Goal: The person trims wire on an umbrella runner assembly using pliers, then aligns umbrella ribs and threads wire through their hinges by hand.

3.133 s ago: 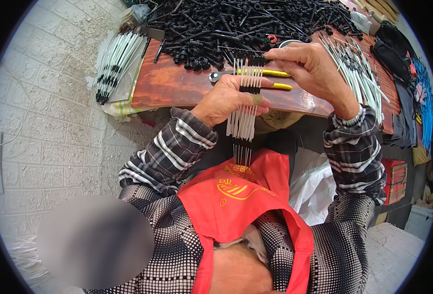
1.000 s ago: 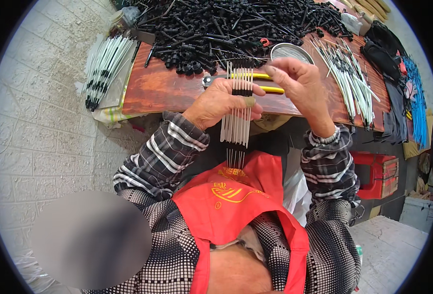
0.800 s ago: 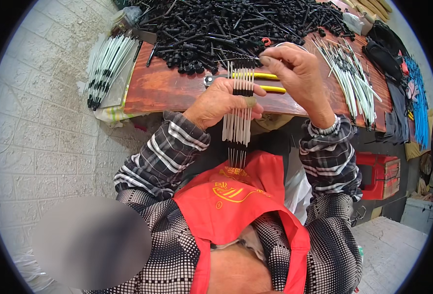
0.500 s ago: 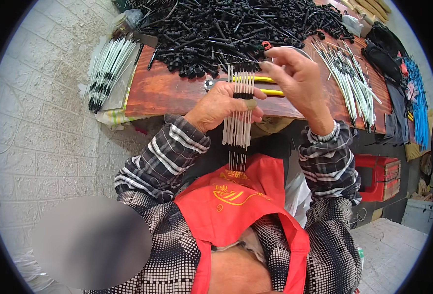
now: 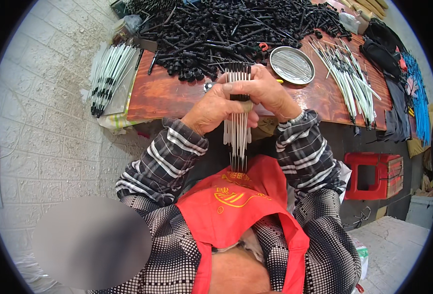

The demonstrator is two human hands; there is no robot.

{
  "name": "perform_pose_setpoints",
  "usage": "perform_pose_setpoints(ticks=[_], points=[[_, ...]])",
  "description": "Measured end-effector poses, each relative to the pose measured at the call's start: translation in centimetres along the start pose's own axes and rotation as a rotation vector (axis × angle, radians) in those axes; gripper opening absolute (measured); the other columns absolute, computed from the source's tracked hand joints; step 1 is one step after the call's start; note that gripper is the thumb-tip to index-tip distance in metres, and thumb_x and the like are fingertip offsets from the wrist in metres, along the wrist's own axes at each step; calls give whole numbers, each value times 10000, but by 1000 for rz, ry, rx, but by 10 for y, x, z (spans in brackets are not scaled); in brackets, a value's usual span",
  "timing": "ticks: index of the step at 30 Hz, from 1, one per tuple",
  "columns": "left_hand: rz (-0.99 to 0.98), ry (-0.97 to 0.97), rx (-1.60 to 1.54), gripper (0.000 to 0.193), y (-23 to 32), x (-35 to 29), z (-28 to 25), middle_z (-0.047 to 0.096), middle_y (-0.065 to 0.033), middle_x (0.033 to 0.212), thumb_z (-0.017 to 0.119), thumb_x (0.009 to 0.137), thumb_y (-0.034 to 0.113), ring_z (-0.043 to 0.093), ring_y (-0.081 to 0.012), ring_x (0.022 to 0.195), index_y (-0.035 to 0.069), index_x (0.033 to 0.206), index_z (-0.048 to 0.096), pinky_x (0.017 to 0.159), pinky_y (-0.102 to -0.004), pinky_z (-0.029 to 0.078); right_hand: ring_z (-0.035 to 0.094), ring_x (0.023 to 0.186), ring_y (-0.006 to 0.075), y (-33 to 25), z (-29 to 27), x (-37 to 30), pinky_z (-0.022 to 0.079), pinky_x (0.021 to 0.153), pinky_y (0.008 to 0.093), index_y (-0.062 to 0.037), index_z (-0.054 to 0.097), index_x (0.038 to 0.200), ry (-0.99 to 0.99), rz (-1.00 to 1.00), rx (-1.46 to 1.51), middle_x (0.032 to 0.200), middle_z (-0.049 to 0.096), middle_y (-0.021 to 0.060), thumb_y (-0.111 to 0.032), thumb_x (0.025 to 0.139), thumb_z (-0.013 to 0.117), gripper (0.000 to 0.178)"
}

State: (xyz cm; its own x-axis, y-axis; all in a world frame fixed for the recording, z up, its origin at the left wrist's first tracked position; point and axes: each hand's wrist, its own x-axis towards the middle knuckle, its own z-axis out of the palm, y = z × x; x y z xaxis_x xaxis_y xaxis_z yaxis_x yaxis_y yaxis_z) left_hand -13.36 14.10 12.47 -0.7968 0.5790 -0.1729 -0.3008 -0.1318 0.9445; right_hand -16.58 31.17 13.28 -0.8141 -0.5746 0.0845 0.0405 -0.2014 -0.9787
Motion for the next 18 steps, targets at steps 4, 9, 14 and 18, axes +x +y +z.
perform_pose_setpoints(ticks=[4, 9, 14, 18], points=[[-1, 15, -17, 277, 0, 1, 5, 687, -121, 907, 620, 914, 52, 709, -243, 815, -23, 1173, 557, 751, -373, 599, 592, 691, 66, 6, 0, 1, 481, 592, 246, 15, 713, 931, 96, -36, -36, 816, 684, 24, -130, 820, 707, 182], [73, 134, -187, 341, -7, -13, 12, 654, -153, 1071, 578, 945, 77, 697, -264, 894, -6, 1264, 492, 821, -412, 587, 605, 698, 67, 8, -2, 4, 484, 604, 240, 2, 722, 924, 102, 12, 10, 807, 692, 25, -138, 811, 718, 180], [321, 377, -326, 490, -43, -39, 32, 631, -178, 1108, 629, 939, 145, 707, -284, 844, 12, 1338, 378, 726, -368, 593, 618, 704, 69, 17, -1, 8, 491, 630, 242, -8, 726, 914, 117, -72, -35, 793, 695, 13, -148, 808, 727, 176], [-56, 275, -233, 328, -67, -49, 41, 663, -128, 910, 598, 980, 286, 657, -171, 662, 23, 1155, 509, 597, -273, 547, 636, 703, 75, 20, -2, 7, 500, 647, 244, -9, 733, 923, 111, -49, -12, 798, 712, 28, -146, 801, 731, 184]])
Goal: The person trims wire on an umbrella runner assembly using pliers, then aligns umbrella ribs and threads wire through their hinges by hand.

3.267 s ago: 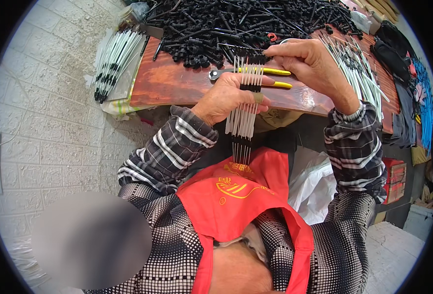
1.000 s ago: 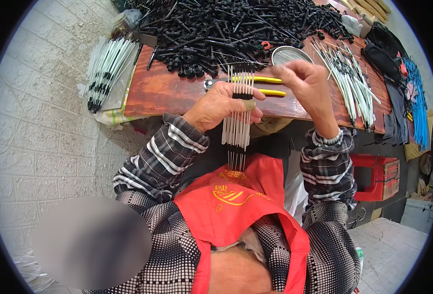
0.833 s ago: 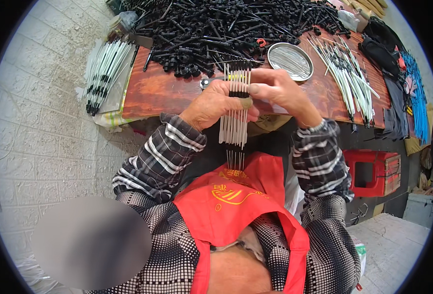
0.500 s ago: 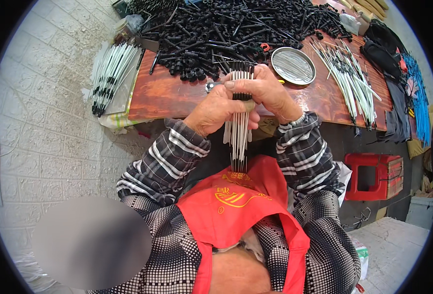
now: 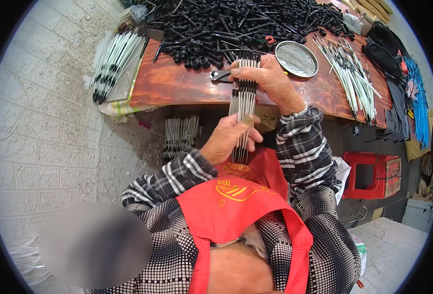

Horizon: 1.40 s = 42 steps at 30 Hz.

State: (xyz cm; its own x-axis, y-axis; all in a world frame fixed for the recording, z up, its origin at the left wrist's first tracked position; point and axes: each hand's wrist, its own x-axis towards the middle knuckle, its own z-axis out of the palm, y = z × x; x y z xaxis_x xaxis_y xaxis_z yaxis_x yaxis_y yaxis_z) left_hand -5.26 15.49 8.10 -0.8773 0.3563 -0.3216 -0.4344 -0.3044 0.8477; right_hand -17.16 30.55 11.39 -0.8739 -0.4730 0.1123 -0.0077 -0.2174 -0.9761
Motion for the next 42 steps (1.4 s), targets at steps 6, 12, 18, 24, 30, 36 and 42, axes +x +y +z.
perform_pose_setpoints(ticks=[6, 12, 18, 24, 30, 36, 42], points=[[234, 83, 130, 372, -21, 2, -3, 548, 4, 609, 538, 1009, 383, 432, -28, 510, 49, 870, 624, 479, -192, 302, 646, 703, 95, -18, 8, -17, 508, 644, 230, -13, 708, 971, 36, -70, -150, 830, 712, 52, -159, 833, 723, 201], [322, 21, 210, 352, -29, 11, -12, 558, 13, 692, 536, 1012, 360, 478, -54, 572, 40, 894, 625, 523, -201, 357, 608, 645, 61, -26, 19, -44, 487, 592, 230, -19, 728, 849, 116, -56, -234, 748, 692, 17, -174, 840, 729, 155], [348, -42, 230, 388, -15, 5, -11, 542, 10, 677, 510, 1025, 352, 462, -57, 567, 40, 808, 586, 517, -211, 346, 566, 615, 41, -32, 42, -61, 454, 565, 235, -21, 733, 881, 110, -212, -151, 695, 679, -2, -110, 815, 734, 111], [315, -174, 289, 363, -25, -7, -23, 611, -6, 712, 560, 1004, 348, 528, -52, 619, 21, 873, 649, 549, -202, 406, 639, 582, 156, -21, 53, -97, 488, 519, 302, -16, 699, 888, 144, -185, -329, 674, 666, 79, -140, 824, 739, 145], [119, -467, 95, 341, -55, -40, -54, 674, -44, 1032, 648, 954, 283, 617, -119, 939, -24, 1101, 652, 834, -275, 501, 655, 684, 263, 0, 84, -145, 519, 598, 298, 45, 652, 1017, -26, -751, -762, 858, 668, 148, -10, 747, 773, 301], [-14, -607, 470, 351, -85, -70, -94, 678, -84, 1095, 682, 909, 213, 621, -145, 1023, 0, 1185, 645, 912, -301, 475, 628, 681, 239, 52, 115, -193, 517, 542, 316, 70, 593, 954, -11, -787, -808, 867, 622, 169, -91, 726, 747, 319], [-25, -487, 545, 359, -71, -101, -107, 652, -76, 1100, 722, 849, 95, 562, -125, 1072, -23, 1181, 655, 949, -291, 445, 641, 698, 241, 58, 130, -209, 533, 551, 300, 68, 600, 922, -63, -687, -739, 869, 625, 168, -90, 737, 738, 279]])
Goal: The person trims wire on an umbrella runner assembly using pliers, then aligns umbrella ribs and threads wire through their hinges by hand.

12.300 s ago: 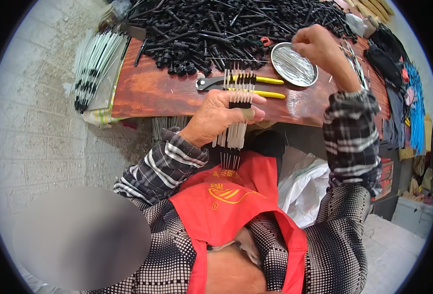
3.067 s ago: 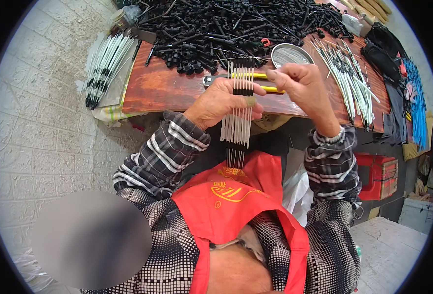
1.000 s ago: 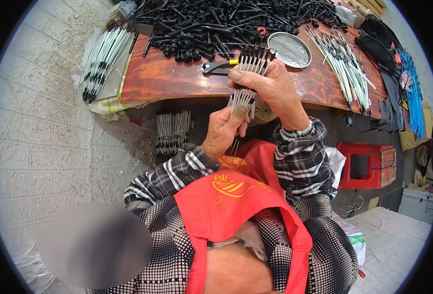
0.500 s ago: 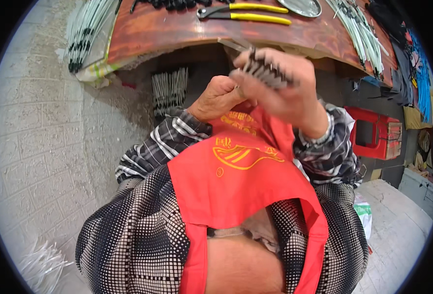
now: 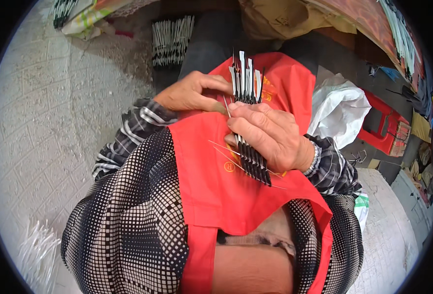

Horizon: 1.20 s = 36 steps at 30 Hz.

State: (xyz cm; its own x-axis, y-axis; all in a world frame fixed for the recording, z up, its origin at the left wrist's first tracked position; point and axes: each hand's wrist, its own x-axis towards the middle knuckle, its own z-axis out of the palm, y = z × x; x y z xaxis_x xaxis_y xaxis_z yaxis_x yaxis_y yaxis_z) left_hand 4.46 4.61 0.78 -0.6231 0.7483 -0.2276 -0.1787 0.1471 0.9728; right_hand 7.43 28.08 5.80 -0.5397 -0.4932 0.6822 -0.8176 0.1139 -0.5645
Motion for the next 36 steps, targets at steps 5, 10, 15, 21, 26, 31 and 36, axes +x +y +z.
perform_pose_setpoints(ticks=[5, 10, 15, 21, 26, 31, 36], points=[[-249, 441, -129, 238, -16, -9, -11, 699, -103, 1000, 657, 894, 89, 659, -164, 942, -54, 1083, 682, 851, -278, 517, 686, 745, 313, -9, 0, 0, 564, 617, 336, 105, 614, 956, -99, 40, 63, 867, 650, 212, -69, 757, 767, 305], [-331, 574, -278, 246, -17, 33, -6, 707, -112, 921, 642, 933, 181, 679, -154, 812, -42, 1031, 678, 722, -258, 539, 686, 743, 304, -12, 4, -2, 578, 623, 334, 101, 615, 924, -95, 25, 125, 843, 643, 209, -69, 756, 758, 278], [-504, 460, -246, 261, -19, 55, -2, 655, -37, 812, 642, 947, 286, 612, -84, 655, 26, 935, 631, 529, -212, 496, 687, 744, 305, -12, 5, -10, 581, 620, 341, 102, 614, 930, -82, 14, 104, 841, 645, 207, -77, 756, 759, 289], [-558, 432, -311, 232, -24, 51, -6, 632, -42, 803, 651, 929, 232, 587, -76, 599, 4, 947, 617, 446, -194, 469, 671, 732, 285, -15, 1, -12, 571, 614, 333, 84, 619, 931, -51, 57, 73, 875, 642, 200, -92, 748, 750, 286], [-617, 253, -377, 265, -12, 52, -4, 621, -53, 755, 648, 933, 246, 566, -80, 544, -18, 912, 628, 413, -196, 449, 653, 695, 258, -13, 1, -12, 570, 606, 317, 66, 621, 908, -57, 48, 52, 880, 637, 187, -113, 738, 738, 273], [-593, 340, -563, 362, -12, 49, -3, 607, -66, 713, 614, 960, 336, 545, -89, 502, -15, 873, 626, 399, -207, 437, 649, 698, 254, -11, 1, -7, 564, 601, 316, 68, 616, 907, -64, 46, 64, 862, 630, 181, -105, 732, 728, 270], [-494, 398, -616, 346, -6, 43, -3, 597, -68, 682, 636, 942, 319, 520, -89, 461, -13, 846, 616, 395, -214, 411, 670, 740, 286, -9, 0, -8, 568, 615, 326, 85, 620, 929, -73, 64, 113, 865, 639, 199, -86, 729, 748, 293]])
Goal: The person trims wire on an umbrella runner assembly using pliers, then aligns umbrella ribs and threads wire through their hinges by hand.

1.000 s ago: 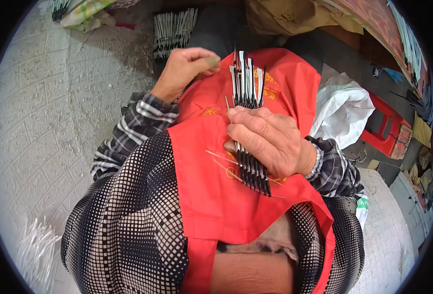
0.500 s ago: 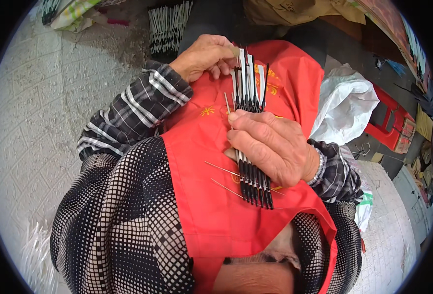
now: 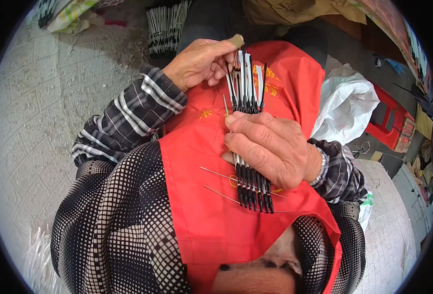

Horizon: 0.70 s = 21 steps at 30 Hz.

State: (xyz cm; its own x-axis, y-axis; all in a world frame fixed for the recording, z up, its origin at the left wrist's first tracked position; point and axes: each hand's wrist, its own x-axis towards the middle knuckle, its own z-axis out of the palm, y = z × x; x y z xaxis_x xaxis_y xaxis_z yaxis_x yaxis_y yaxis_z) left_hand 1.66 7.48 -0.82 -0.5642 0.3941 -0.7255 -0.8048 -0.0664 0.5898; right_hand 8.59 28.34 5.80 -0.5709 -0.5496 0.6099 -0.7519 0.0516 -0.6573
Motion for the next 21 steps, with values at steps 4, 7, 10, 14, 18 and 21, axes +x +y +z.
perform_pose_setpoints(ticks=[4, 7, 10, 14, 18, 21], points=[[-63, -16, 28, 241, -4, 5, -7, 620, -60, 685, 701, 878, 212, 533, -83, 443, -9, 804, 638, 362, -214, 429, 692, 782, 317, -3, -2, 2, 569, 619, 333, 98, 630, 951, -5, 31, 28, 882, 653, 222, -70, 725, 779, 319], [-182, -28, 194, 155, 1, 8, -2, 600, -45, 655, 669, 830, 102, 508, -66, 432, -38, 896, 654, 344, -210, 405, 691, 788, 314, -2, -2, 2, 568, 620, 333, 97, 633, 950, -26, 30, 9, 889, 655, 217, -68, 719, 782, 320], [-194, -20, 354, 150, 3, 12, 4, 605, -56, 644, 663, 827, 100, 500, -66, 405, -49, 846, 661, 315, -204, 381, 689, 795, 311, -3, -3, 2, 566, 621, 334, 94, 636, 953, -58, 40, 10, 897, 656, 212, -65, 718, 783, 320], [-166, -3, 472, 177, 2, 18, 6, 603, -65, 633, 669, 826, 124, 491, -70, 385, -48, 787, 658, 298, -204, 361, 689, 796, 310, -3, -3, 1, 565, 622, 333, 93, 637, 956, -47, 44, 12, 903, 655, 212, -65, 718, 784, 321], [-200, -4, 594, 210, 2, 18, 10, 593, -69, 616, 680, 830, 151, 480, -76, 376, -48, 768, 657, 294, -210, 346, 691, 797, 315, -4, -2, 0, 564, 624, 333, 94, 631, 966, -45, 31, 3, 902, 652, 216, -68, 724, 780, 327], [-196, -11, 639, 217, 3, 17, 12, 591, -69, 608, 682, 831, 159, 474, -76, 373, -46, 764, 657, 292, -214, 334, 692, 796, 319, -5, -2, -1, 565, 626, 335, 96, 624, 976, -44, 32, 15, 899, 651, 218, -69, 730, 776, 333]])
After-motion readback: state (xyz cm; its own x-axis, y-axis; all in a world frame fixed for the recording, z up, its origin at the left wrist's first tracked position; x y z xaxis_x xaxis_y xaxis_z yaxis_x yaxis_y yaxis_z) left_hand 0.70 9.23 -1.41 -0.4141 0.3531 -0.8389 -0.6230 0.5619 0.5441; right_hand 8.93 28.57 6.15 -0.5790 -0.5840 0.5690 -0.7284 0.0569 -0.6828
